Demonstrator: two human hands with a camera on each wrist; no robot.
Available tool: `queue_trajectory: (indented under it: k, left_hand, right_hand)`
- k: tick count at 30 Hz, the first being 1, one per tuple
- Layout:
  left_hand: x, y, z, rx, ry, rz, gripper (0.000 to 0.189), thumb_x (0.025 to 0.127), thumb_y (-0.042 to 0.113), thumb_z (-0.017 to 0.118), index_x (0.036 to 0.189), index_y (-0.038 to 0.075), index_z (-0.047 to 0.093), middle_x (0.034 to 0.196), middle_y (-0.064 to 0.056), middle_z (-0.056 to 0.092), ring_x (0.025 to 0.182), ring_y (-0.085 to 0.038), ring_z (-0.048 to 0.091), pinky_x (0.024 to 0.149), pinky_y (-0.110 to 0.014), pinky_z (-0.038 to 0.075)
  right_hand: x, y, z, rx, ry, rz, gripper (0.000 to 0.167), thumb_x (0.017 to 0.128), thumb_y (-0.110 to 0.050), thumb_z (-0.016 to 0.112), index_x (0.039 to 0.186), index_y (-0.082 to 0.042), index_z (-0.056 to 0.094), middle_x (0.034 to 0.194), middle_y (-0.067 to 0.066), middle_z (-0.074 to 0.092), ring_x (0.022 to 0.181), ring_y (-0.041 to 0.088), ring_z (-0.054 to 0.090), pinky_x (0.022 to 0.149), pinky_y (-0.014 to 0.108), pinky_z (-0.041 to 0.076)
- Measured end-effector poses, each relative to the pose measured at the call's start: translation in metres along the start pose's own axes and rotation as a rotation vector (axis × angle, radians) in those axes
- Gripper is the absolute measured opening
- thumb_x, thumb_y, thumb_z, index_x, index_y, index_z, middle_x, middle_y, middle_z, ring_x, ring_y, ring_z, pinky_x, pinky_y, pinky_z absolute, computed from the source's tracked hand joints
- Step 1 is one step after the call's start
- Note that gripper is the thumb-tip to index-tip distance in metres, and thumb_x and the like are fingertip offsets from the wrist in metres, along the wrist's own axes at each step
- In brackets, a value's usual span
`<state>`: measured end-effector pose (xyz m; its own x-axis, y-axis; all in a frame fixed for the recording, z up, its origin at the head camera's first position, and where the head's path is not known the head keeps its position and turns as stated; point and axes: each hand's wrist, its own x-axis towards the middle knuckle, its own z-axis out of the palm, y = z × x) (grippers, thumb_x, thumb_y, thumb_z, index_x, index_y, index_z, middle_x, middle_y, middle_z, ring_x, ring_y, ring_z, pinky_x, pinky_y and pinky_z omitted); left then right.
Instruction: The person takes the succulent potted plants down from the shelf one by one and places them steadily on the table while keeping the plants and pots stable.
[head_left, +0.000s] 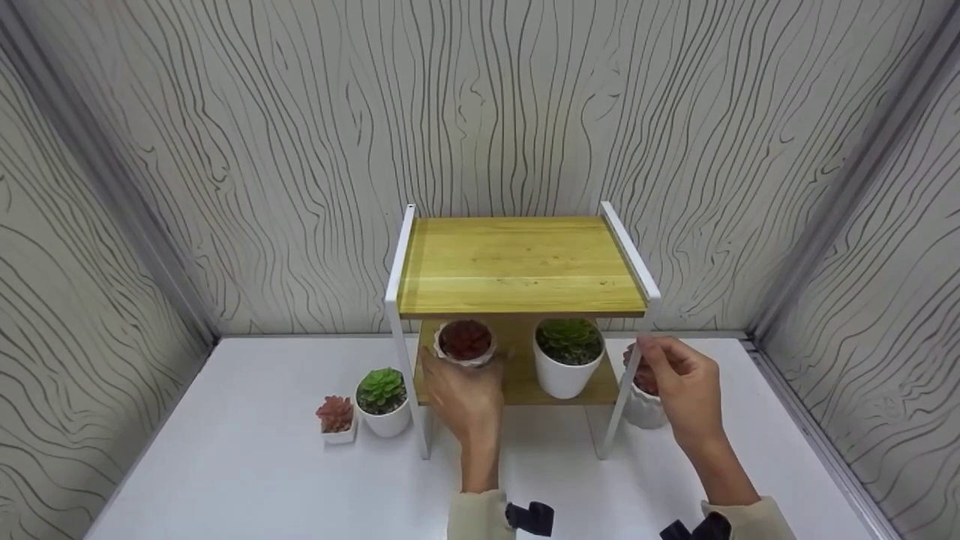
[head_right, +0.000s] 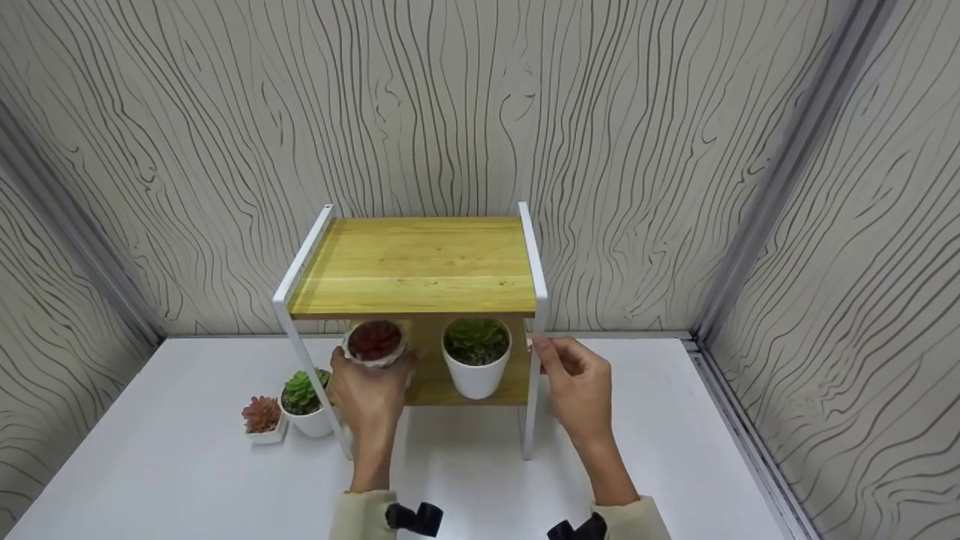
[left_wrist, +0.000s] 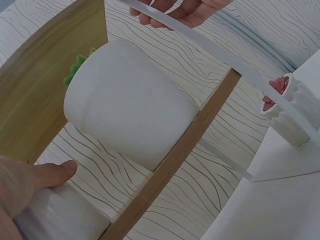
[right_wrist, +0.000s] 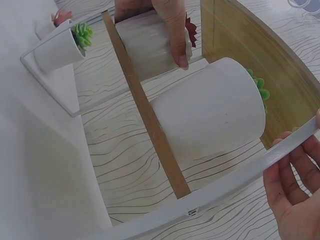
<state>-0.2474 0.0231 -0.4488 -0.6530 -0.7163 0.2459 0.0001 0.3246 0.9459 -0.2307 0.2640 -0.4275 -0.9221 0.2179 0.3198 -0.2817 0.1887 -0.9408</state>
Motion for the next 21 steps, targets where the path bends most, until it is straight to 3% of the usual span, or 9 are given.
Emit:
queue_trajectory:
  k: [10,14,21]
  left_hand:
    - [-0.0012,-0.0014,0.0043,0.025,0.042,0.012,0.101,0.062,0.025,0.096,0.144,-0.01,0.049,0.132,-0.03,0.065,0.122,-0.05,0.064,0.102,-0.063,0.054]
    - [-0.0011,-0.0024,0.0062,0.055,0.055,0.02,0.087,0.065,0.022,0.092,0.137,-0.008,0.055,0.121,-0.026,0.069,0.113,-0.047,0.068,0.092,-0.061,0.057]
    - [-0.0014,-0.004,0.0053,0.119,0.038,0.026,0.088,0.067,0.028,0.091,0.139,-0.007,0.054,0.121,-0.026,0.07,0.108,-0.047,0.071,0.083,-0.062,0.059]
  right_hand:
    - [-0.0007,0.0002,0.001,0.024,-0.004,-0.004,0.027,0.106,-0.017,0.063,0.105,0.007,0.073,0.086,-0.001,0.078,0.072,0.012,0.073,0.067,0.022,0.062]
    - [-0.0015,-0.0017,0.002,0.023,0.008,0.008,0.027,0.106,-0.017,0.064,0.103,0.008,0.073,0.085,-0.002,0.078,0.073,0.01,0.075,0.067,0.023,0.063]
    - [-0.0023,-0.0027,0.002,-0.015,0.017,0.018,0.027,0.107,-0.02,0.063,0.105,0.006,0.074,0.087,0.0,0.079,0.074,0.01,0.075,0.068,0.024,0.063]
